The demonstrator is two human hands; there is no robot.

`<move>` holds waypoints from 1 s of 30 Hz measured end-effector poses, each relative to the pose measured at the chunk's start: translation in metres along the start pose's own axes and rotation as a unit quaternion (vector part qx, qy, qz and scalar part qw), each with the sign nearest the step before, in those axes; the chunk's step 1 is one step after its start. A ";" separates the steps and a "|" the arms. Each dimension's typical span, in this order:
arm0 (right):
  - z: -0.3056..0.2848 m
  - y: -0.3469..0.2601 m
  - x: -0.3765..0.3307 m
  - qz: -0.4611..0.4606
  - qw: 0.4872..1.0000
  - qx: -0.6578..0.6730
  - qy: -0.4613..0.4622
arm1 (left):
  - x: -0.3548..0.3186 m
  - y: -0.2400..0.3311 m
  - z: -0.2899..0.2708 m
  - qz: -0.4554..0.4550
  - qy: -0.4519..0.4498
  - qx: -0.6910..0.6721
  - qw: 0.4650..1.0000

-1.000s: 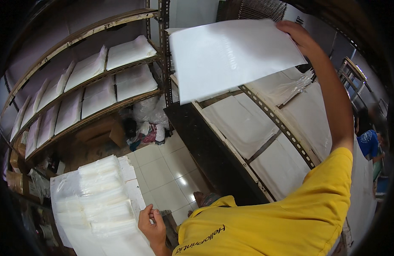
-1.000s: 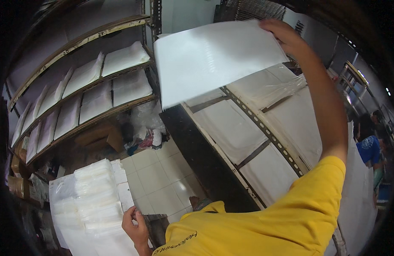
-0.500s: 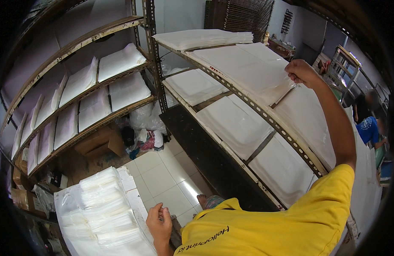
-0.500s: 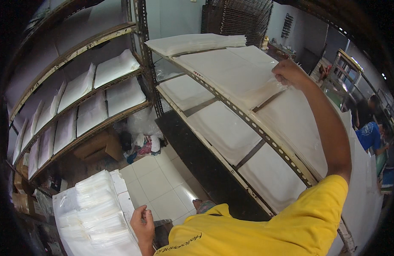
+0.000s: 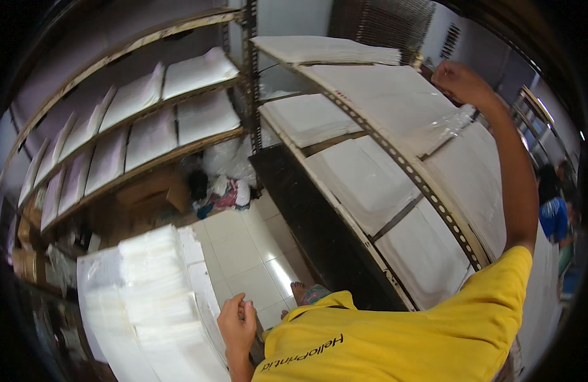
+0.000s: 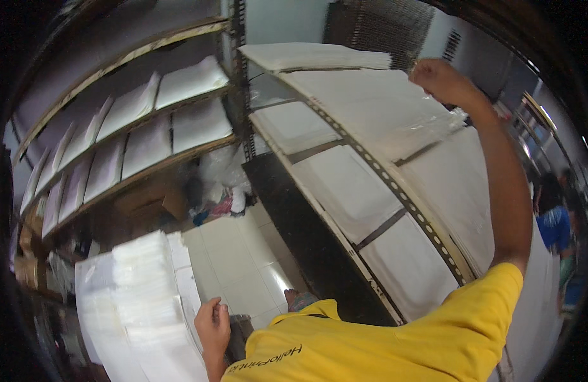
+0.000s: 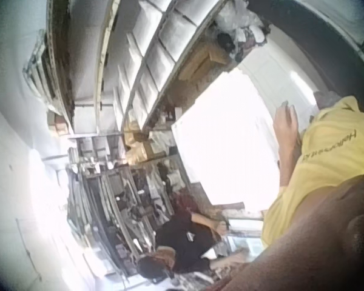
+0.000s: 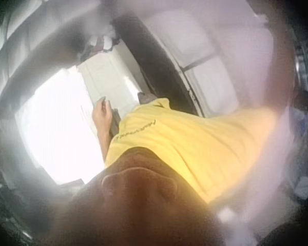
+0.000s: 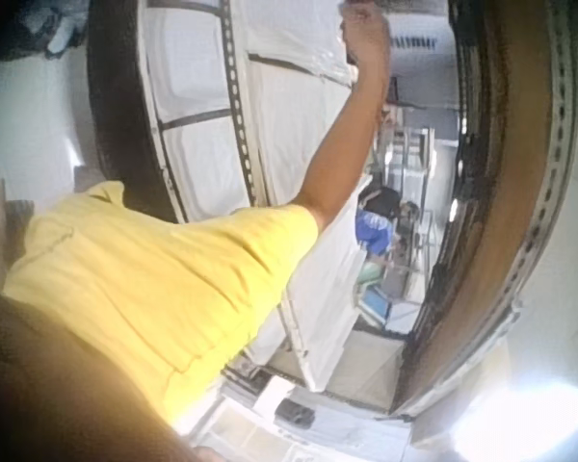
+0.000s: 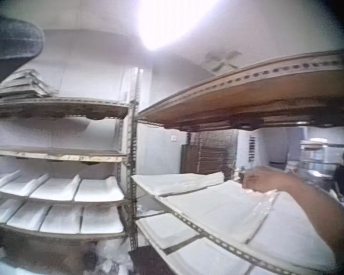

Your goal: The person repeatedly picks up white paper sheets from a table and places them onto a metal shelving unit. The person moves between the table and the shelf, stacking the sheets in a pile.

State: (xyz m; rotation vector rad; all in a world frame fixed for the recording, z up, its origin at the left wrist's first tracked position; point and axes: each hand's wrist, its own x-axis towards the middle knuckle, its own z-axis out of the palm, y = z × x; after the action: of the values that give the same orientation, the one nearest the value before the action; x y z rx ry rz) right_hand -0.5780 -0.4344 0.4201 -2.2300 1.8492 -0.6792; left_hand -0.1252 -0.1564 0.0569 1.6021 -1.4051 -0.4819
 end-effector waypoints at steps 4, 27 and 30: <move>0.047 -0.131 0.003 -0.317 0.936 -0.146 0.050 | -0.010 0.004 -0.008 0.014 0.031 0.027 0.999; 0.666 -0.117 -0.149 0.044 0.728 0.404 -0.552 | -0.212 -0.019 -0.056 -0.325 0.400 0.264 0.815; 0.695 -0.008 -0.199 0.135 0.758 0.240 -0.591 | -0.216 -0.021 -0.066 -0.341 0.406 0.296 0.794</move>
State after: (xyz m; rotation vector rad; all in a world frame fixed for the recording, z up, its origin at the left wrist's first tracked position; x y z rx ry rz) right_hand -0.2889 -0.3512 -0.2377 -1.3629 1.0660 0.3007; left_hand -0.1209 0.0666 0.0139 2.4164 -0.2659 0.3139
